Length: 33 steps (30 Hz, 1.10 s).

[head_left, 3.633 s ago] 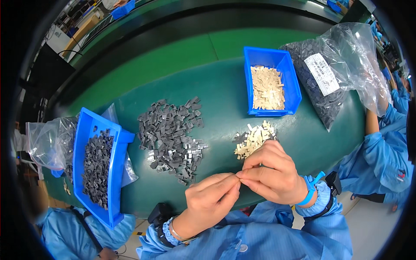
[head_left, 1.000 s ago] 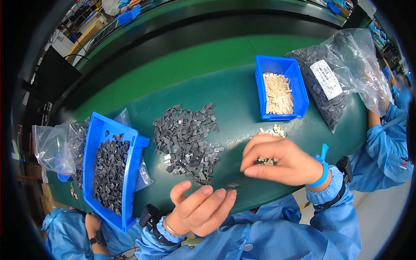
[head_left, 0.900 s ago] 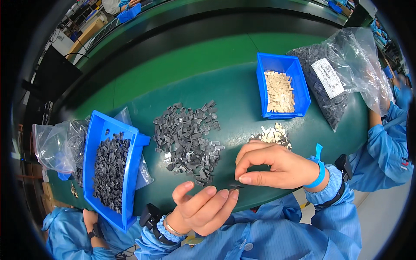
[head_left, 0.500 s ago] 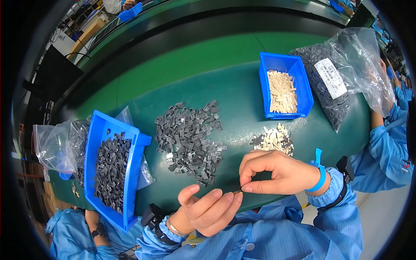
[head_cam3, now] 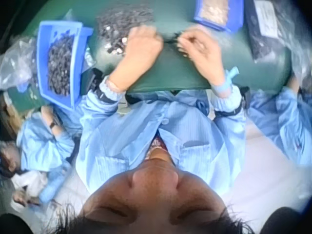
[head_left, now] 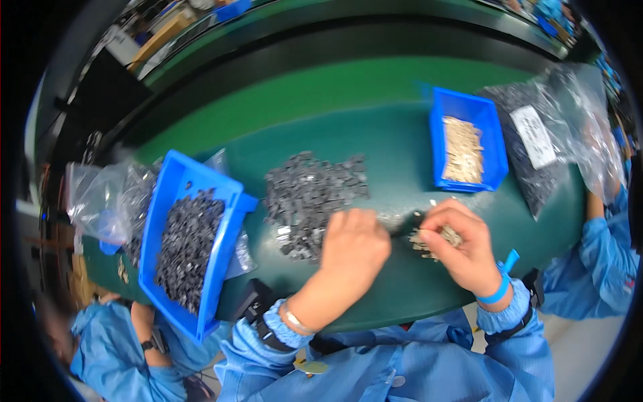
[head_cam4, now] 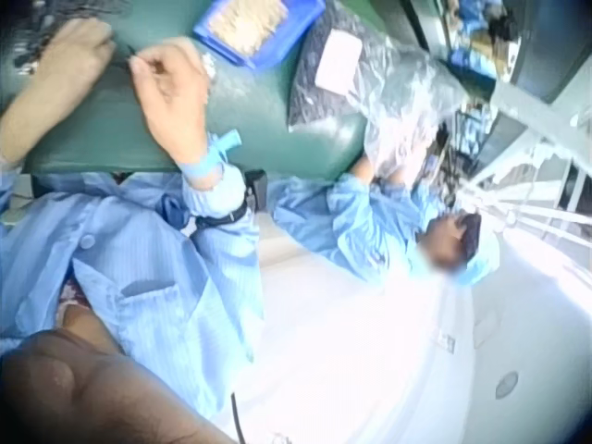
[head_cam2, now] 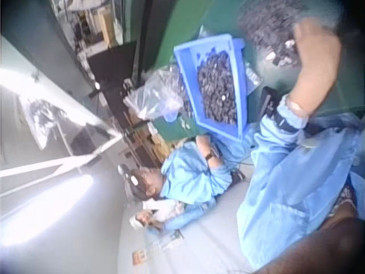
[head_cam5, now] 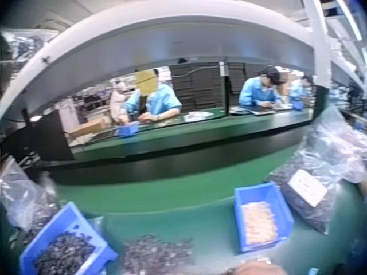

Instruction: Manually assembling small black and white plastic components at a factory workstation.

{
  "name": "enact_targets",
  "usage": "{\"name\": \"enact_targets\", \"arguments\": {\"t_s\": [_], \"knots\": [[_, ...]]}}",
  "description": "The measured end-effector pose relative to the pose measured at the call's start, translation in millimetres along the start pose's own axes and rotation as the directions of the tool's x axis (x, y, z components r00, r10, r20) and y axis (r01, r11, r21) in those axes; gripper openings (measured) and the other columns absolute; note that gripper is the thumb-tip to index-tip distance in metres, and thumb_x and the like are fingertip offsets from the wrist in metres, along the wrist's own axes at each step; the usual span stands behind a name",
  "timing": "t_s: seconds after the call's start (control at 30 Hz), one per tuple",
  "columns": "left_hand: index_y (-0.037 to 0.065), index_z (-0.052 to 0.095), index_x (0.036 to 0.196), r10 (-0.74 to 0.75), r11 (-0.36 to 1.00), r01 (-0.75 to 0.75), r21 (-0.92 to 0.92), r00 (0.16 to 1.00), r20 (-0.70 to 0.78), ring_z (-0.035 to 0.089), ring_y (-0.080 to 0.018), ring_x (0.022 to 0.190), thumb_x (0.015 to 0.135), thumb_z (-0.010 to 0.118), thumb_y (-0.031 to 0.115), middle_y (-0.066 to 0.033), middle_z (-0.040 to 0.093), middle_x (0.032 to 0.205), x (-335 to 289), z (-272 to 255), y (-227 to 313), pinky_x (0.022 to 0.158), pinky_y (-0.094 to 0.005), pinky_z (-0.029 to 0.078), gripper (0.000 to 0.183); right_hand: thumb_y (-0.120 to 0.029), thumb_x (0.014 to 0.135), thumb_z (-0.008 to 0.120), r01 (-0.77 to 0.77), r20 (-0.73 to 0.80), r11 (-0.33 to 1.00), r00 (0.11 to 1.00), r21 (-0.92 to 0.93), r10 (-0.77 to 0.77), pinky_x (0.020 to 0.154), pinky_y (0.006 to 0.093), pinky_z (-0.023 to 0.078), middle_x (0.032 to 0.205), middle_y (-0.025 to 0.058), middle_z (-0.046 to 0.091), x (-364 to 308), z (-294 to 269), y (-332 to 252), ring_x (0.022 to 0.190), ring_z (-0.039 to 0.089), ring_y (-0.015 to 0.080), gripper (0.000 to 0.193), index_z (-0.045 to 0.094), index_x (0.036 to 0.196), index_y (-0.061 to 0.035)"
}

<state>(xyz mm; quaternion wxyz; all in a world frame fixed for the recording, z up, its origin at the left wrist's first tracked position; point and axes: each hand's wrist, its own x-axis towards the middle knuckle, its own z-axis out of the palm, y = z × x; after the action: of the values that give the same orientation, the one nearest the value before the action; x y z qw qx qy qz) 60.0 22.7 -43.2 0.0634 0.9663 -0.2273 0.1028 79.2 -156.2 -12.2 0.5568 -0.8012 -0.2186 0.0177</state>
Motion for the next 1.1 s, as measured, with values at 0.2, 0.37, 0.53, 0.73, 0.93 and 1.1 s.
{"name": "enact_targets", "arguments": {"t_s": [0.2, 0.37, 0.53, 0.73, 0.93, 1.1], "knots": [[0.004, 0.056, 0.061, 0.013, 1.0, -0.014, -0.012, 0.995, -0.098, 0.051, -0.0193, 0.068, 0.06, 0.055, 0.011, -0.0054, 0.049, 0.064, 1, 8, 5, 0.06, -0.0315, 0.039, 0.006, -0.002, 0.074, 0.061, -0.049, -0.013, 0.998, 0.999, 0.027, 0.049, 0.062, 0.0251, 0.04, 0.076, 0.0077, 0.053, -8, -1, 5, 0.068, 0.049, 0.014, 0.006, 0.056, 0.075, 0.0021], [0.001, 0.06, 0.08, -0.001, 1.0, 0.005, 0.028, 0.986, -0.164, 0.051, -0.0187, 0.069, 0.063, 0.056, 0.011, -0.0059, 0.05, 0.068, 1, 12, 0, 0.062, -0.0305, 0.04, 0.021, -0.002, 0.076, 0.06, -0.12, -0.047, 0.989, 0.991, 0.082, 0.124, 0.064, 0.0242, 0.038, 0.078, 0.0067, 0.05, -7, 7, 1, 0.071, 0.045, 0.0132, 0.007, 0.054, 0.075, 0.0025], [-0.002, 0.056, 0.103, -0.115, 0.985, 0.071, -0.156, 0.949, -0.295, 0.052, -0.0219, 0.071, 0.065, 0.056, 0.007, -0.0088, 0.05, 0.077, -7, -7, -13, 0.066, -0.0324, 0.043, 0.04, -0.002, 0.077, 0.059, -0.054, -0.122, 0.991, 0.99, 0.124, 0.069, 0.065, 0.0241, 0.038, 0.081, 0.0071, 0.049, -12, 19, -1, 0.074, 0.045, 0.0132, 0.007, 0.053, 0.077, 0.0023], [0.0, 0.056, 0.106, -0.362, 0.624, 0.008, -0.782, 0.889, -0.28, 0.055, -0.028, 0.076, 0.074, 0.053, -0.005, -0.0142, 0.052, 0.086, -12, -16, -7, 0.068, -0.032, 0.046, 0.033, -0.002, 0.075, 0.06, 0.09, -0.199, 0.988, 0.978, 0.123, -0.064, 0.073, 0.0279, 0.043, 0.095, 0.0117, 0.051, -16, 45, -2, 0.082, 0.049, 0.0173, 0.019, 0.051, 0.091, 0.0013], [-0.003, 0.058, 0.107, -0.476, -0.314, 0.001, -0.949, 0.865, 0.158, 0.056, -0.0134, 0.089, 0.084, 0.052, -0.001, -0.0073, 0.058, 0.097, -29, -26, -2, 0.078, -0.024, 0.046, 0.024, 0.003, 0.064, 0.071, 0.354, -0.177, 0.934, 0.917, -0.047, -0.357, 0.073, 0.0327, 0.048, 0.094, 0.0152, 0.06, -8, 67, -6, 0.083, 0.059, 0.0258, 0.039, 0.052, 0.098, -0.0011], [-0.007, 0.051, 0.113, -0.285, -0.672, 0.065, -0.738, 0.897, 0.338, 0.055, -0.0155, 0.096, 0.085, 0.053, 0.002, -0.0133, 0.058, 0.105, -29, -28, 8, 0.083, -0.0263, 0.046, 0.029, 0.002, 0.066, 0.072, 0.335, -0.29, 0.941, 0.907, 0.053, -0.307, 0.069, 0.0322, 0.048, 0.086, 0.0129, 0.062, -17, 54, -6, 0.075, 0.06, 0.0256, 0.031, 0.056, 0.092, -0.0006]]}}
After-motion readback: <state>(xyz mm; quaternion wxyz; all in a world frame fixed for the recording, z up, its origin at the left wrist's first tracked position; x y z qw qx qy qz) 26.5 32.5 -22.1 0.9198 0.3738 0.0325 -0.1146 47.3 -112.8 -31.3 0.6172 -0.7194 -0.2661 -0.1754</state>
